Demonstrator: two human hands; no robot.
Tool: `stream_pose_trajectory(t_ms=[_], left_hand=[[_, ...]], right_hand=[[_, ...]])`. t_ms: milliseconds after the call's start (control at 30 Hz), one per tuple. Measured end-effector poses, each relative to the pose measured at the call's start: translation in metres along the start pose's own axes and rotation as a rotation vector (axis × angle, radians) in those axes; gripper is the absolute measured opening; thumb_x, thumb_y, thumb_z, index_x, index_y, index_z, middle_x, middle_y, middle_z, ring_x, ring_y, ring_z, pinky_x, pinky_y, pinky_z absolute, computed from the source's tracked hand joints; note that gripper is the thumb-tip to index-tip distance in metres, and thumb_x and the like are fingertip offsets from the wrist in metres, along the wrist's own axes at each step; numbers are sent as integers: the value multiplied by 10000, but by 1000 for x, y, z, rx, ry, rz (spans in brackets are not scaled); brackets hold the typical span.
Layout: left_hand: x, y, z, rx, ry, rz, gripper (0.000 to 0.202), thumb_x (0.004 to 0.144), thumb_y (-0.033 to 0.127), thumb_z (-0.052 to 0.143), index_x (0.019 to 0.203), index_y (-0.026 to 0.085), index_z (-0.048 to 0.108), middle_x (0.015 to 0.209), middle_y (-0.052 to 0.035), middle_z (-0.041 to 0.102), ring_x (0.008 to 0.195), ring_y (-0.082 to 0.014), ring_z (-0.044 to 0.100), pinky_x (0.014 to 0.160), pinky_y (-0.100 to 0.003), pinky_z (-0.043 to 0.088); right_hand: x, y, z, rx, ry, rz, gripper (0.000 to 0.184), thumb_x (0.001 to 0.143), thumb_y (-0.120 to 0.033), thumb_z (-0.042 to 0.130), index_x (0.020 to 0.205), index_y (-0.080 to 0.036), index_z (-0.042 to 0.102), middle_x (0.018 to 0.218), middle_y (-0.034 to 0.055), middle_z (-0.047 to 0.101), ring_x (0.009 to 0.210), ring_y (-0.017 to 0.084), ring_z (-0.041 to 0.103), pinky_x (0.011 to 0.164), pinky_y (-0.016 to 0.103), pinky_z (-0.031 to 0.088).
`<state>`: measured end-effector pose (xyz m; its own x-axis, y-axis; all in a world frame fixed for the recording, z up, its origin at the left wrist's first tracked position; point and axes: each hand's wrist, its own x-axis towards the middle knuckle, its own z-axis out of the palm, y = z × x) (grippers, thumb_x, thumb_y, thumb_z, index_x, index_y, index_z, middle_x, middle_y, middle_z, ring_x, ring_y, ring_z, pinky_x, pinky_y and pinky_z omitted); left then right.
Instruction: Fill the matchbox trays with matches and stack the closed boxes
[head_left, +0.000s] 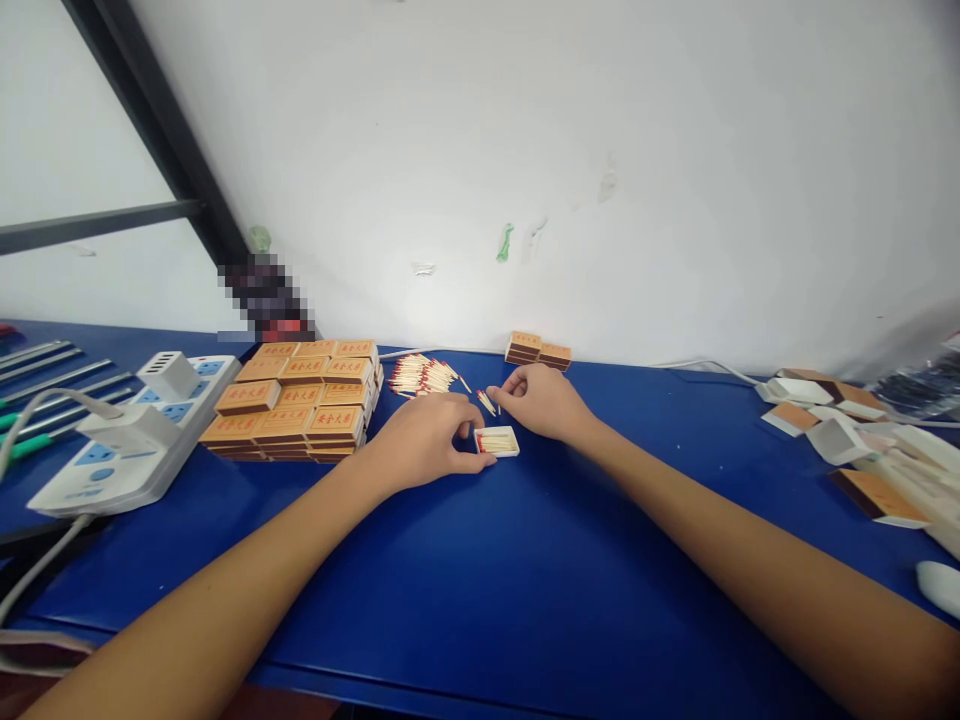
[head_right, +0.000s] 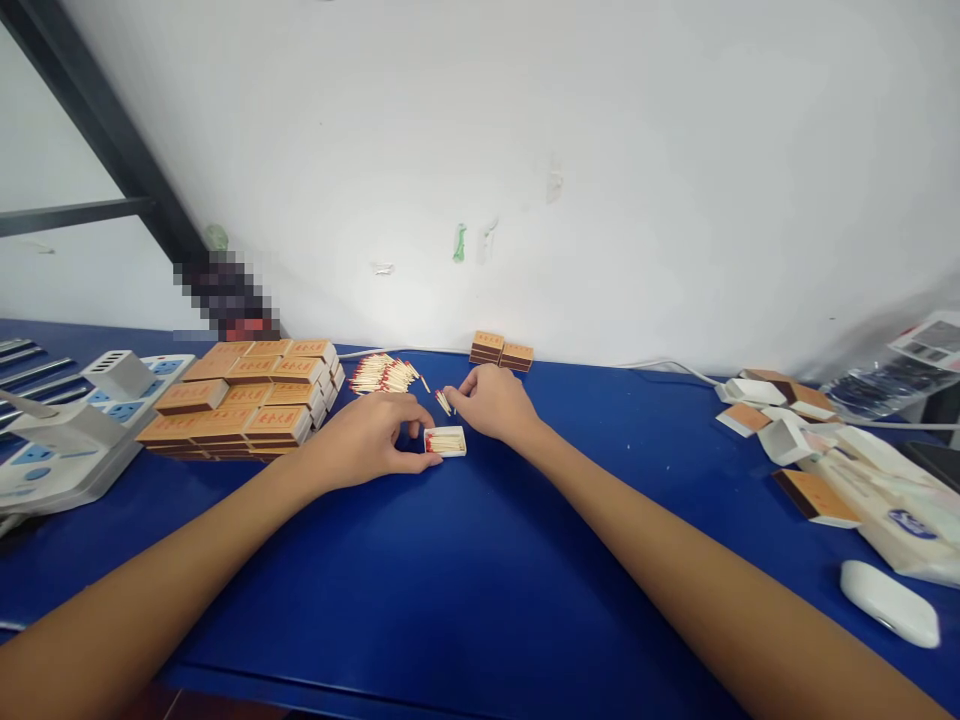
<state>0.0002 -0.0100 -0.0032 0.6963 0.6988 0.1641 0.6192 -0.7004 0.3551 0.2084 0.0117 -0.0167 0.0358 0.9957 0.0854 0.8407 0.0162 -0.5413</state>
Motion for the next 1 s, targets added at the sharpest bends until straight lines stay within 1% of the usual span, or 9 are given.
stream_pose_trajectory(t_ms=[67,133,267,433,600,833,1000], left_hand=[[0,0,0,-2,3,-6,252,824,410,818,920,189,744,855,-9,700,781,-177,617,683,-294,399],[0,-1,0,-7,2,-14,258,824,415,818,933,193,746,853,-9,700,773,-177,616,678,-294,399],[1,-1,-1,-5,-2,-15,257,833,415,807,952,195,747,867,-13,701,787,-182,620,690,-298,409],[1,-1,-2,4,-2,-30,253,831,415,812,938,198,739,887,-13,712,808,-186,630,702,-304,416],[0,-1,-3,8,2,-26,259,843,427,796,953,196,751,896,-19,724,785,-180,635,682,-301,417],[1,-2,-2,10,3,-44,284,829,426,813,996,202,762,912,-19,729,790,-179,641,690,-303,427],[2,-5,-3,16,9,-8,261,846,435,791,953,199,758,887,-19,723,788,-180,638,677,-304,417]], right_hand=[[2,-4,3,-32,-14,-9,272,858,-453,749,743,-210,712,785,35,756,703,171,645,597,292,394],[2,-5,3,-46,-25,-24,231,871,-414,743,765,-211,721,795,31,761,707,167,646,603,290,394],[-3,4,0,-19,-54,-80,151,909,-322,701,814,-206,717,786,12,752,699,148,638,613,275,406],[-10,14,-5,-33,-46,-88,179,915,-379,709,854,-211,711,794,6,742,707,151,634,620,276,411],[-11,14,-10,-95,-120,-124,163,960,-333,658,868,-205,697,816,19,742,738,160,637,633,277,395],[-12,23,-16,-105,-208,-145,217,1009,-357,577,894,-198,670,826,32,728,740,171,626,633,283,383],[-15,21,-20,-107,-193,-200,225,1023,-349,535,912,-198,660,850,44,719,744,180,615,670,293,391]])
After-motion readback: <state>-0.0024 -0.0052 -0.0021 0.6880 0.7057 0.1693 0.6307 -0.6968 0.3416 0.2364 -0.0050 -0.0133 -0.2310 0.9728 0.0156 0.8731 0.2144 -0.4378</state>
